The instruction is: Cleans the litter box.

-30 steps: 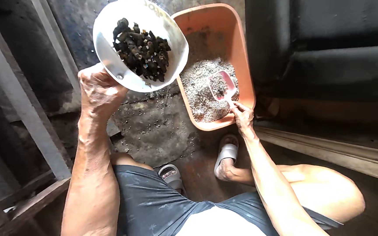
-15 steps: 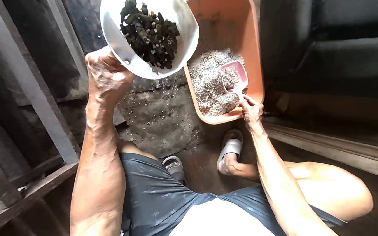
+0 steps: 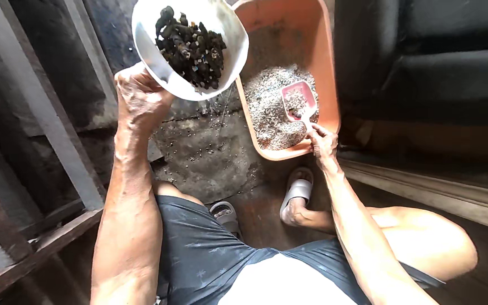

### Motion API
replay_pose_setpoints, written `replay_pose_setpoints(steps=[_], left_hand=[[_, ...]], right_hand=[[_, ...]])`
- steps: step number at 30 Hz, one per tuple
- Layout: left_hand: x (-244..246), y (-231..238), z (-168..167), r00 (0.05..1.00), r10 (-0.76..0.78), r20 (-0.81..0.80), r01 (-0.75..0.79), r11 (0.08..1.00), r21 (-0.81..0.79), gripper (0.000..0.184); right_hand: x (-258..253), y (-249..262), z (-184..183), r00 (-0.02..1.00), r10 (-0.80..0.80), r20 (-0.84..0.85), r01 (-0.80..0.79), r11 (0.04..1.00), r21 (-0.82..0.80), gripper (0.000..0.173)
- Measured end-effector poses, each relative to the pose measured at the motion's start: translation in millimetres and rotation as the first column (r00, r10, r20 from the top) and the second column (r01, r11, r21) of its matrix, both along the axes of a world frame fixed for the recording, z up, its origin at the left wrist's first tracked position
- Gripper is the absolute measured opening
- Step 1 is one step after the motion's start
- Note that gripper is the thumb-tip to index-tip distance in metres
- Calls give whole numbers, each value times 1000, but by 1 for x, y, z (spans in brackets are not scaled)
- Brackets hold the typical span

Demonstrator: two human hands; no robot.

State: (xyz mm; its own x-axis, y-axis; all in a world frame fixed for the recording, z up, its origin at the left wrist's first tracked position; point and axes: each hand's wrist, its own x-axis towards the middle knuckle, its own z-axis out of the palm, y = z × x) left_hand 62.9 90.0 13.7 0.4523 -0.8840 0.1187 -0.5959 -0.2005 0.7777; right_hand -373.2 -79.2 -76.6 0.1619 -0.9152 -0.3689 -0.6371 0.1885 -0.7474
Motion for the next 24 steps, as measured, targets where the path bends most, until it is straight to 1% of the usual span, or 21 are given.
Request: replay_pose_setpoints(steps=[4, 7, 10, 12, 14, 17, 19, 21, 24], left_hand=[[0, -1, -1, 1000, 5, -12, -4, 1000, 16, 24], [-1, -3, 0, 999, -11, -44, 11, 1000, -5, 23], [-1, -3, -1, 999, -13, -48, 13, 1000, -5, 22], [-2, -4, -2, 999, -10, -53, 9, 1000, -11, 22], [-2, -4, -3, 999, -2, -52, 2, 1000, -9, 20], [-2, -4, -2, 999, 4, -52, -4, 1000, -5, 19], [-5, -5, -1, 999, 8, -53, -9, 1000, -6, 18], [-7, -7, -1, 998, 17, -54, -20, 999, -40, 17], [-1, -7, -10, 993, 30, -111, -35, 998, -44, 14]], right_hand=[[-1, 2, -1, 1000, 2, 11, -2, 1000, -7, 29], [1, 7, 10, 999, 39, 2, -39, 999, 26, 30], [0, 6, 1, 1000, 3, 1, -3, 1000, 15, 30], [-1, 10, 7, 1000, 19, 6, -19, 1000, 25, 30], [-1, 11, 6, 1000, 0, 3, 0, 1000, 9, 30], [-5, 18, 13, 999, 35, -3, -35, 999, 22, 30], [-7, 18, 12, 999, 14, -30, -13, 999, 37, 32], [-3, 11, 7, 999, 18, -50, -17, 999, 36, 30], [10, 6, 7, 999, -25, -45, 27, 999, 42, 29]])
